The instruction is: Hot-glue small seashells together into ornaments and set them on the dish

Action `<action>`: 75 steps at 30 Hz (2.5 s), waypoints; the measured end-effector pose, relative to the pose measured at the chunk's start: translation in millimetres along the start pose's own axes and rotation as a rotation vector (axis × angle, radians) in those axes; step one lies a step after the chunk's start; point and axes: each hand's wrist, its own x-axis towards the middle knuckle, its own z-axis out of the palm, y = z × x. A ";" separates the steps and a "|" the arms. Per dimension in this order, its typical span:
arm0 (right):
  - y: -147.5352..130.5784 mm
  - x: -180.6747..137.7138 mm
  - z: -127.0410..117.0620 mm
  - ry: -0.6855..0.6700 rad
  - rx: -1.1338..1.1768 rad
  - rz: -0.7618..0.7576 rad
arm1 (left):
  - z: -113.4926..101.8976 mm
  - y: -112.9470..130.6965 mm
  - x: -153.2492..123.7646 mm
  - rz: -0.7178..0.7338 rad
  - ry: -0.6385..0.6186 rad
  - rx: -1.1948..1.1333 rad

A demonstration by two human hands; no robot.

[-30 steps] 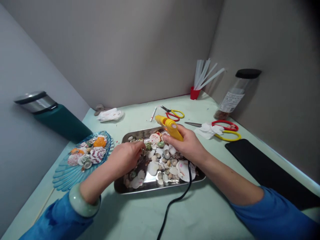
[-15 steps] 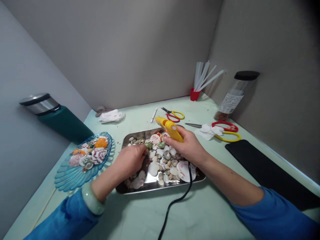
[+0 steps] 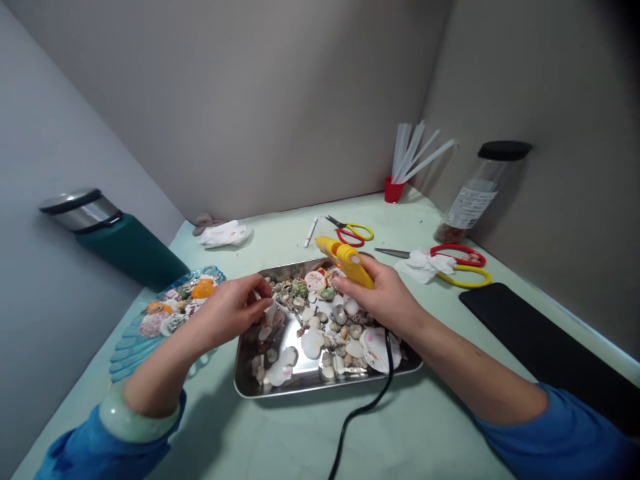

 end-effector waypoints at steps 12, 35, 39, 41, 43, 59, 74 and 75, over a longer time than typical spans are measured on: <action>1.4 0.4 0.3 -0.018 0.002 0.008 | 5.6 7.5 -2.1 0.119 -0.047 0.090; 0.4 -1.5 -0.2 -0.010 -0.032 -0.021 | 20.1 12.8 -3.3 0.226 -0.057 0.432; 0.6 -1.6 0.0 -0.018 -0.031 -0.019 | 20.9 16.1 -3.7 0.248 -0.100 0.423; 0.3 -1.6 0.1 -0.017 -0.032 -0.015 | 23.1 18.9 -4.8 0.255 -0.123 0.420; 0.0 -1.5 0.0 -0.015 -0.032 -0.012 | 23.5 20.8 -5.0 0.243 -0.124 0.410; -1.7 -1.7 0.1 -0.021 -0.022 -0.010 | 6.7 32.2 14.9 0.160 -0.090 0.138; -0.1 -2.4 0.9 -0.005 -0.050 -0.015 | 13.8 30.5 -8.0 0.203 -0.220 0.267; 0.0 -2.3 1.1 -0.003 -0.052 -0.018 | 12.5 30.4 -9.8 0.217 -0.231 0.274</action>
